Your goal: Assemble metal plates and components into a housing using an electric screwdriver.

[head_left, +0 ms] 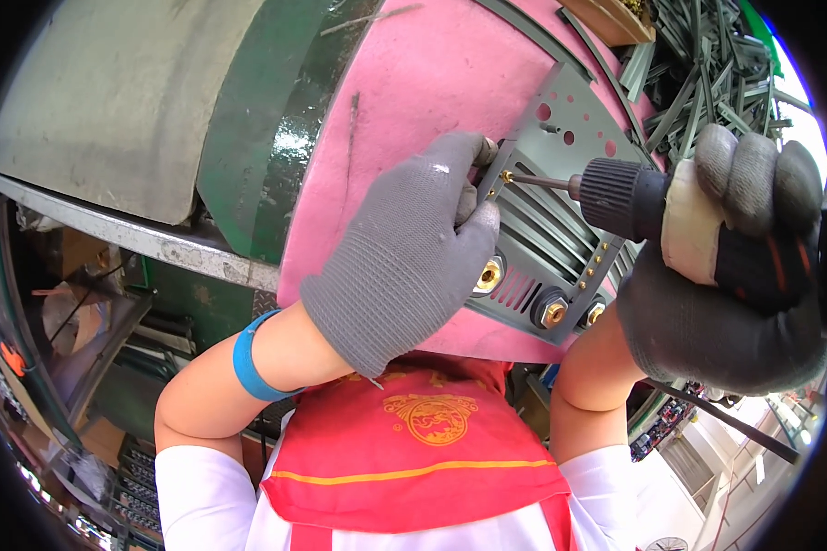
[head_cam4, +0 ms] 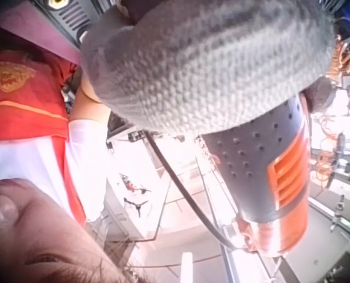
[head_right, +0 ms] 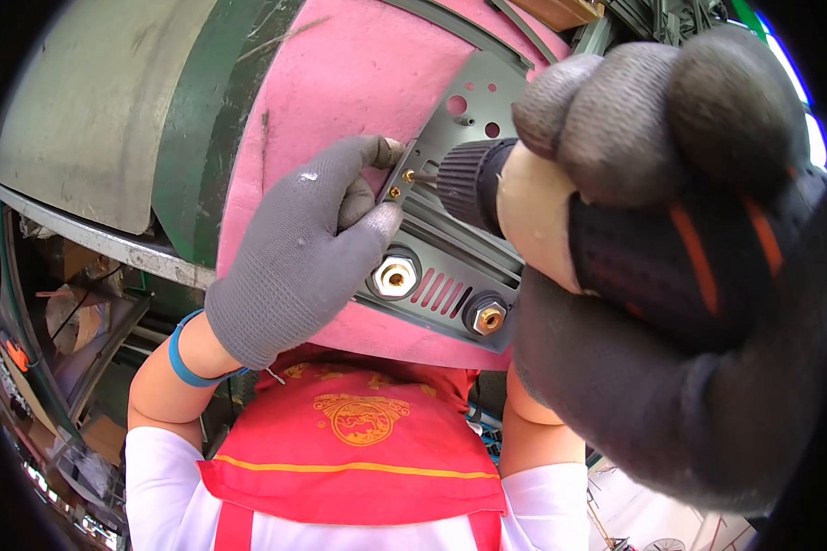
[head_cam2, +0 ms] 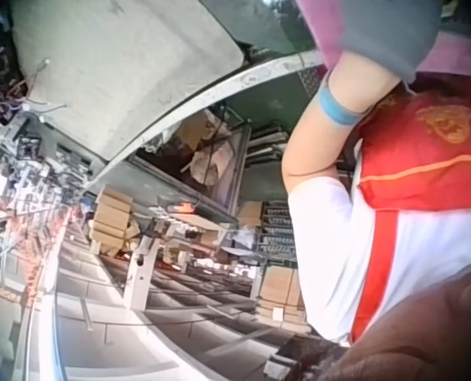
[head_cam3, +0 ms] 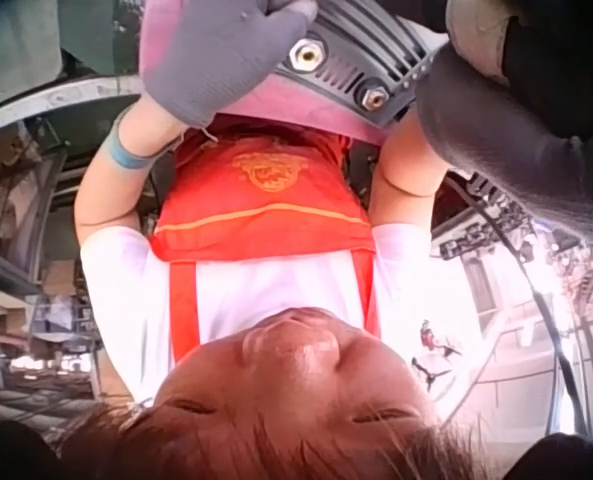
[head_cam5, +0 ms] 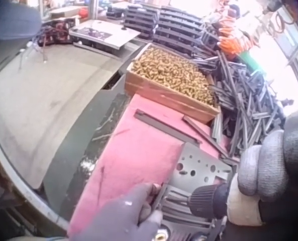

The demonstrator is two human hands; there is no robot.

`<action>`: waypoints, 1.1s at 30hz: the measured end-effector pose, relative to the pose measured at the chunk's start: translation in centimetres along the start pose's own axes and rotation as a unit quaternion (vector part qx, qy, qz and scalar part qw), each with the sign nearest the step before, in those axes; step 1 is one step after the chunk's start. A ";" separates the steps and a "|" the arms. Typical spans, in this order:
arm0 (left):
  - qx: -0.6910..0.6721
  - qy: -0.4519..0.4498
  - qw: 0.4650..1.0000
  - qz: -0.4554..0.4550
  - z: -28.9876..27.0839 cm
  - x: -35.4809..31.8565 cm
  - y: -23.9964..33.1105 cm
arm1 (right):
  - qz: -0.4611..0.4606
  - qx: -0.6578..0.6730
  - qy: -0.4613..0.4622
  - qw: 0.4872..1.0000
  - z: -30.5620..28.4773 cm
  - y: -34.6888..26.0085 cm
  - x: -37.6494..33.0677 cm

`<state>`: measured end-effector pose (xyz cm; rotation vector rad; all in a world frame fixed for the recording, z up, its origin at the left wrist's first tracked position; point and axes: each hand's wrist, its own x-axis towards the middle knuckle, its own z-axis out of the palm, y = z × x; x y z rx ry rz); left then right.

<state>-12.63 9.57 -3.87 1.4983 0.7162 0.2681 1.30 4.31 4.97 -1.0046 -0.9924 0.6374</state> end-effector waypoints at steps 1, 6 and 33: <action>-0.002 0.002 1.000 0.004 0.0 -0.1 0.0 | 0.001 -0.002 -0.001 1.000 -0.4 -0.3 -0.1; 0.006 0.012 1.000 0.009 0.1 -0.3 -0.3 | 0.002 -0.011 -0.010 1.000 -0.2 -0.1 0.4; -0.259 -0.128 0.946 -0.148 -2.6 0.5 1.4 | -0.037 -0.063 0.005 0.997 0.4 -1.0 0.1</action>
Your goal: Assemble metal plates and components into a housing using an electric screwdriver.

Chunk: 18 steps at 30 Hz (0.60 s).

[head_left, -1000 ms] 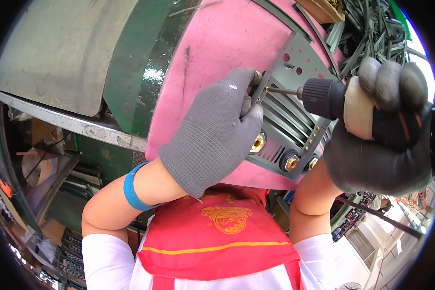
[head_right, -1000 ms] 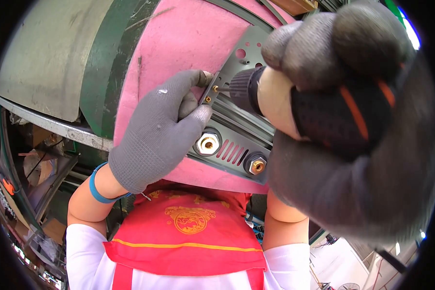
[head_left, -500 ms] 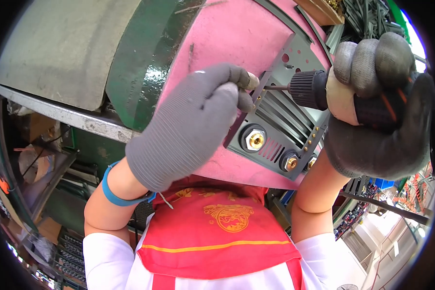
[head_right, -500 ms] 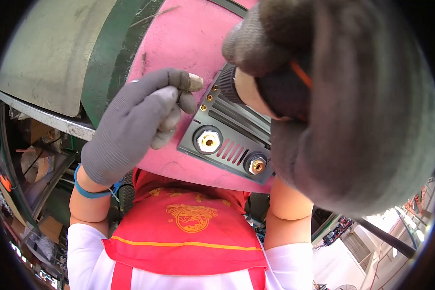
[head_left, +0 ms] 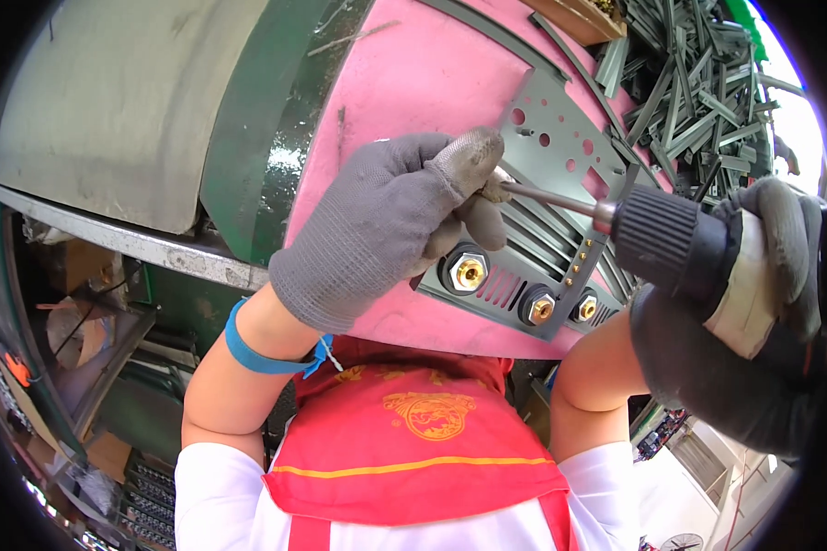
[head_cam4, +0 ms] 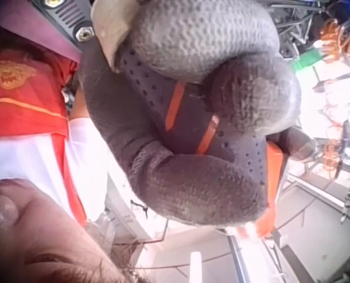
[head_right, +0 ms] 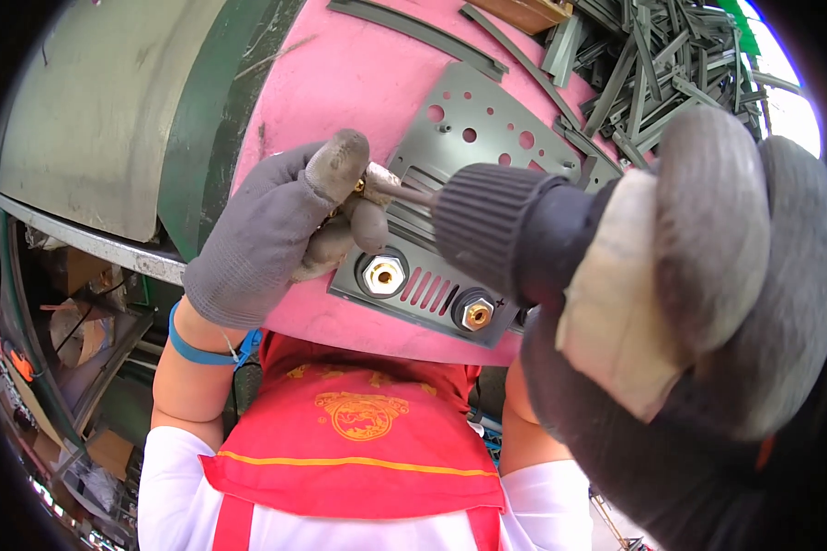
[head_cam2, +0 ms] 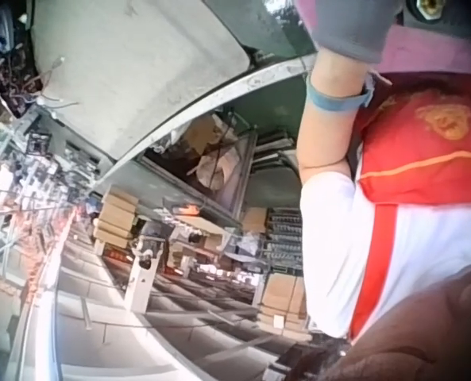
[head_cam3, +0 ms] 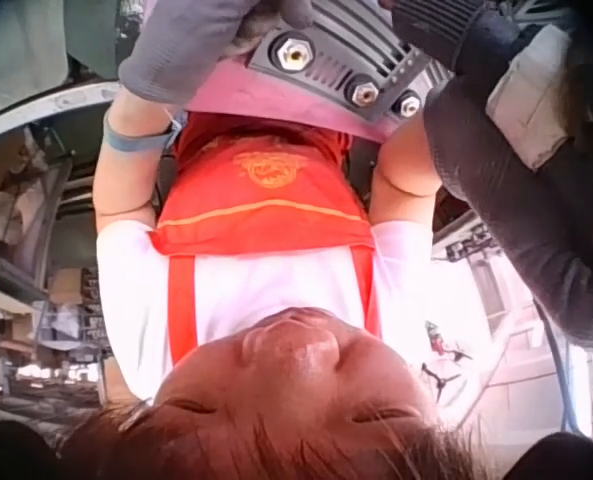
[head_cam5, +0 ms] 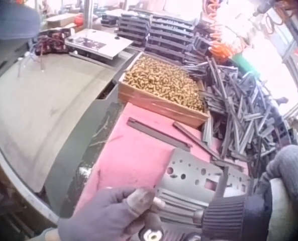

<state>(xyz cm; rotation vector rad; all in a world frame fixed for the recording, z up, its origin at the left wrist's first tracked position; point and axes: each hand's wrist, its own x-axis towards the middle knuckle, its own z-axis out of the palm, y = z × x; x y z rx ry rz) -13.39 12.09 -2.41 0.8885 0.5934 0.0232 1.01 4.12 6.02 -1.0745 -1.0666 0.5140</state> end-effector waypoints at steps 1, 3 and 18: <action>0.013 0.023 1.000 -0.013 0.1 0.0 0.0 | -0.003 -0.001 0.000 1.000 -0.2 -0.3 -0.1; 0.000 0.025 1.000 -0.004 0.6 0.1 0.4 | -0.008 -0.003 0.000 1.000 1.1 0.3 0.2; -0.074 0.011 0.997 -0.018 1.1 -0.7 1.4 | -0.026 -0.022 0.003 0.999 0.2 -0.6 -0.2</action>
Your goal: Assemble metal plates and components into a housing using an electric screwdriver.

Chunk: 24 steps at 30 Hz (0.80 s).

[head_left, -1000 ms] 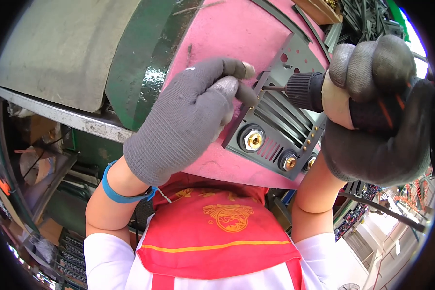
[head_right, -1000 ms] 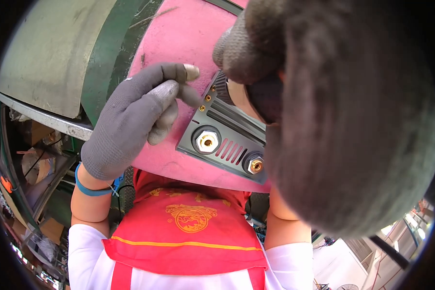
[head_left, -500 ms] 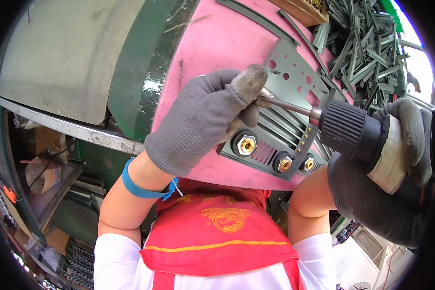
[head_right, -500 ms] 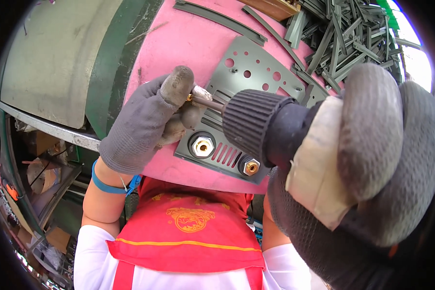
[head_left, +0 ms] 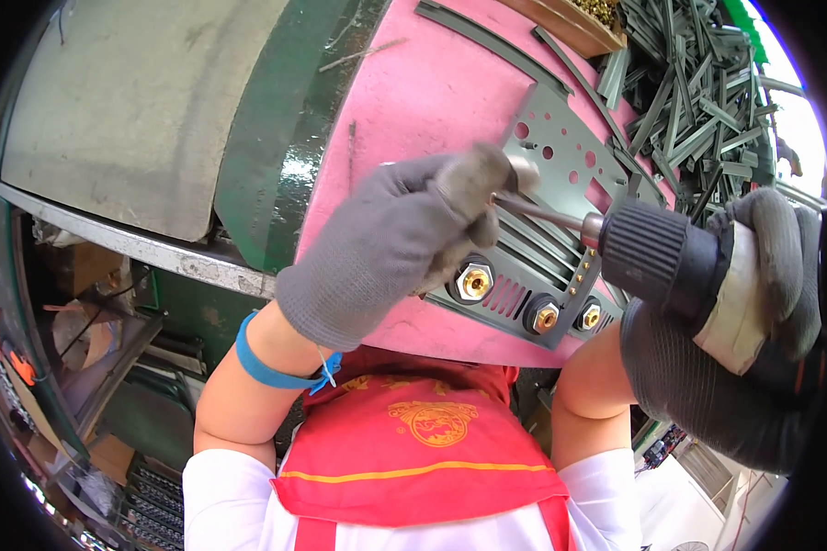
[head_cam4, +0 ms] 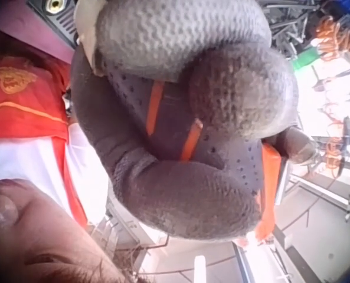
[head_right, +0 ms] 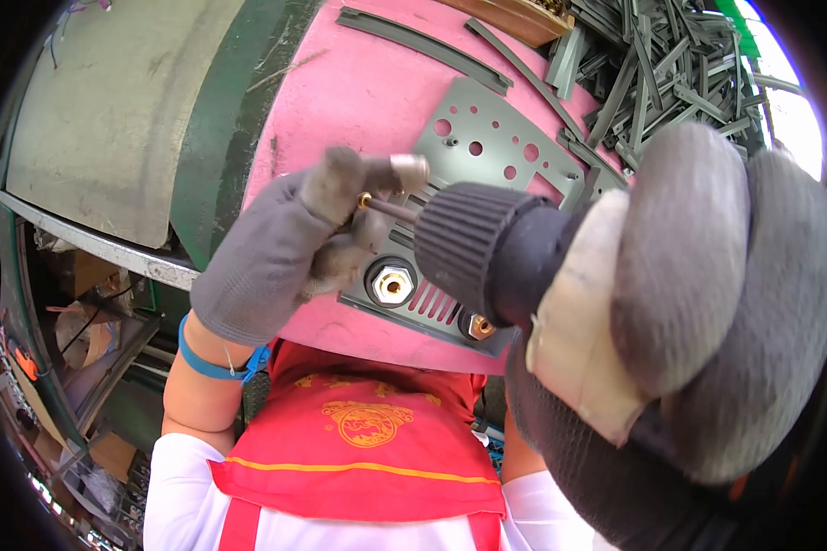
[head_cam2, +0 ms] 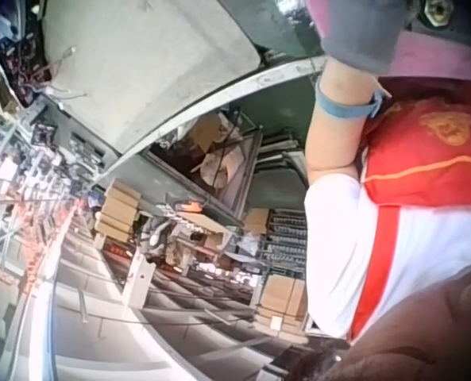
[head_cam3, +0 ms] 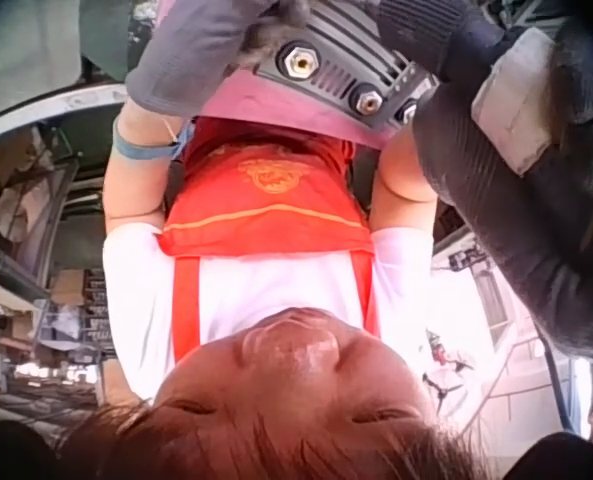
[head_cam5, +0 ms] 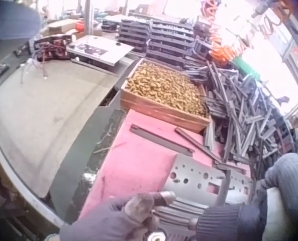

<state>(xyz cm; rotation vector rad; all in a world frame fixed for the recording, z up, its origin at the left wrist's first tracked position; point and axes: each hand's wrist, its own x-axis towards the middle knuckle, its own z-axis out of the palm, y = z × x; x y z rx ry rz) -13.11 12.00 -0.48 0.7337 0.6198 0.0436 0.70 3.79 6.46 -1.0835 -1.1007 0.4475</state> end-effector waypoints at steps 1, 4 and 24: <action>0.021 0.061 0.998 -0.009 0.3 -0.2 0.4 | 0.001 -0.003 0.002 1.000 0.2 0.7 0.4; 0.271 0.112 0.928 0.232 -1.3 1.4 -1.5 | 0.002 -0.011 0.005 1.000 -2.2 0.2 0.3; 0.393 0.106 0.880 0.243 -0.6 2.5 -4.1 | 0.036 -0.043 -0.002 0.998 -3.2 3.4 1.2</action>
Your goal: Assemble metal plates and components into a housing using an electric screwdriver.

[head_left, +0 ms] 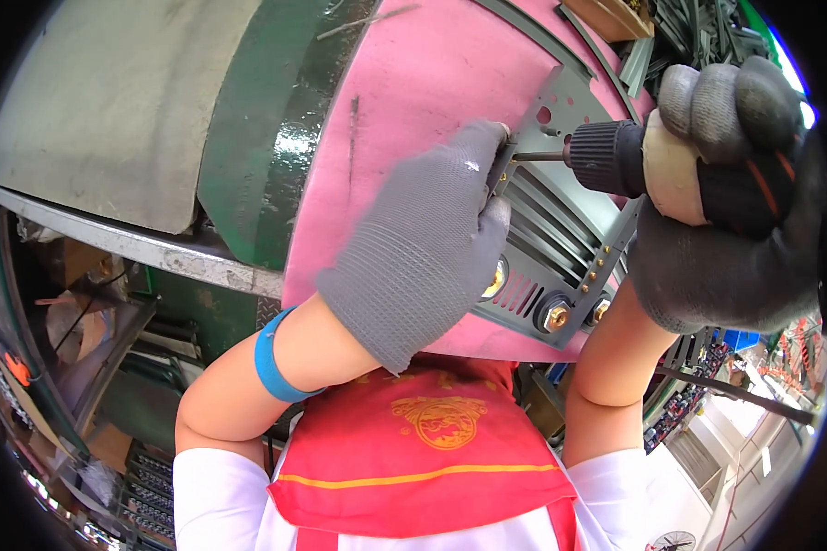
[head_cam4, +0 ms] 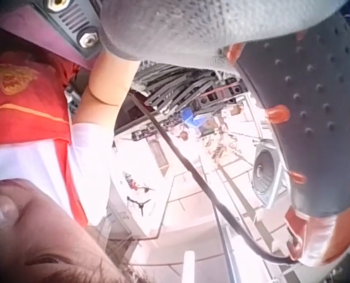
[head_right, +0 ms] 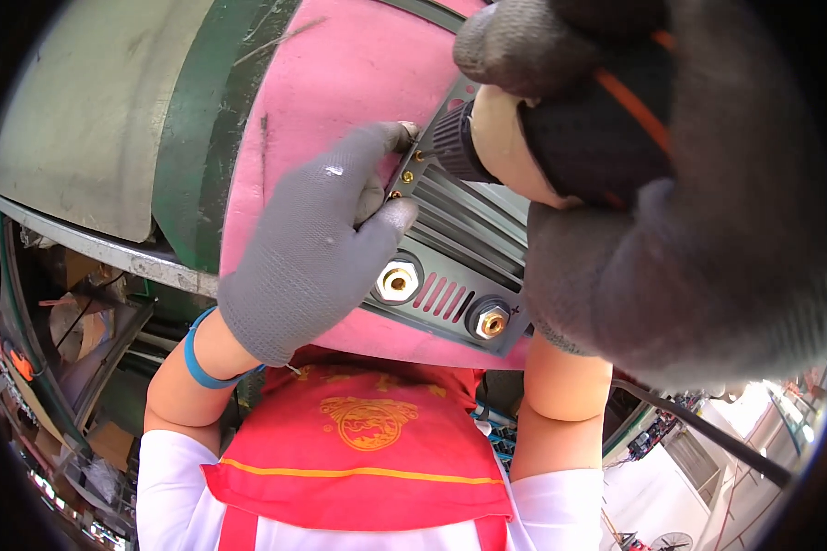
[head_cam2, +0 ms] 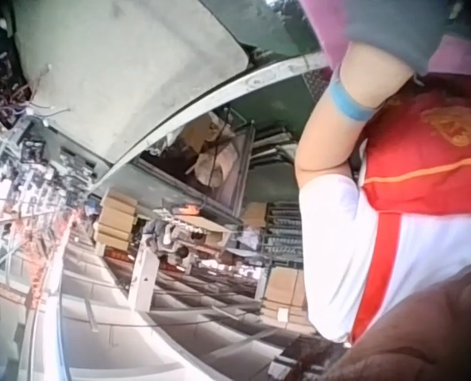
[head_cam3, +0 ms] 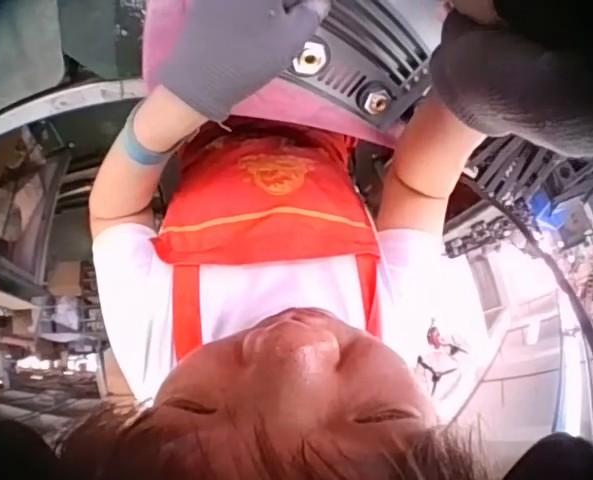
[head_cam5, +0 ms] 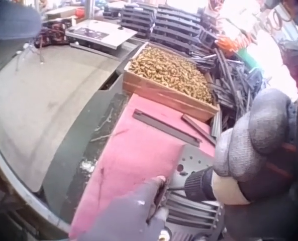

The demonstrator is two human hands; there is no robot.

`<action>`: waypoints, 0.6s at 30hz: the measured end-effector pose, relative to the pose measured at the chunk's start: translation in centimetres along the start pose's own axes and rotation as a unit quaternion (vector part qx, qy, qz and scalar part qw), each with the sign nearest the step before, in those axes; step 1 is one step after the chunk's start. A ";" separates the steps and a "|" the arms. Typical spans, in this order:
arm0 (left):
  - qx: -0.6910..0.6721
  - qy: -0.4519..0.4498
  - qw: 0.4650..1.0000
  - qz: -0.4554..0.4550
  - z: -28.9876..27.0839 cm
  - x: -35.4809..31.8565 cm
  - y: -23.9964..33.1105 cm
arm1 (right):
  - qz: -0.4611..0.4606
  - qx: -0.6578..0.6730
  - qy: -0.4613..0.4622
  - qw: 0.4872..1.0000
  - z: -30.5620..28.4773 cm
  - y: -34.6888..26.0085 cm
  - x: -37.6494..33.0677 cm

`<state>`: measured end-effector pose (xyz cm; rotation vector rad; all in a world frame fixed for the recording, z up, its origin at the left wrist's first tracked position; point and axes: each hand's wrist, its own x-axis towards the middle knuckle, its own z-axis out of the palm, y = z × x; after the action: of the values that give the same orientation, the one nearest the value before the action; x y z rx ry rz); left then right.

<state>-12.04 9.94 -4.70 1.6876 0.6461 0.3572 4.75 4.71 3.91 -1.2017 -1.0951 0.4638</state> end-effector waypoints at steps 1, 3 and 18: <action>-0.003 0.007 1.000 0.007 0.2 -0.1 -0.2 | -0.003 0.012 0.003 1.000 0.2 -0.2 0.0; -0.005 0.018 1.000 0.013 0.3 -0.3 -0.3 | -0.009 0.039 0.009 0.999 0.7 -0.3 0.3; 0.032 0.177 0.982 -0.064 -6.5 0.4 0.7 | -0.015 0.178 0.115 0.977 -7.3 -8.1 -4.0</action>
<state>-15.19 15.29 -2.68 1.6473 1.0327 0.5567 7.27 -4.92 9.77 -0.8952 -0.7915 0.4623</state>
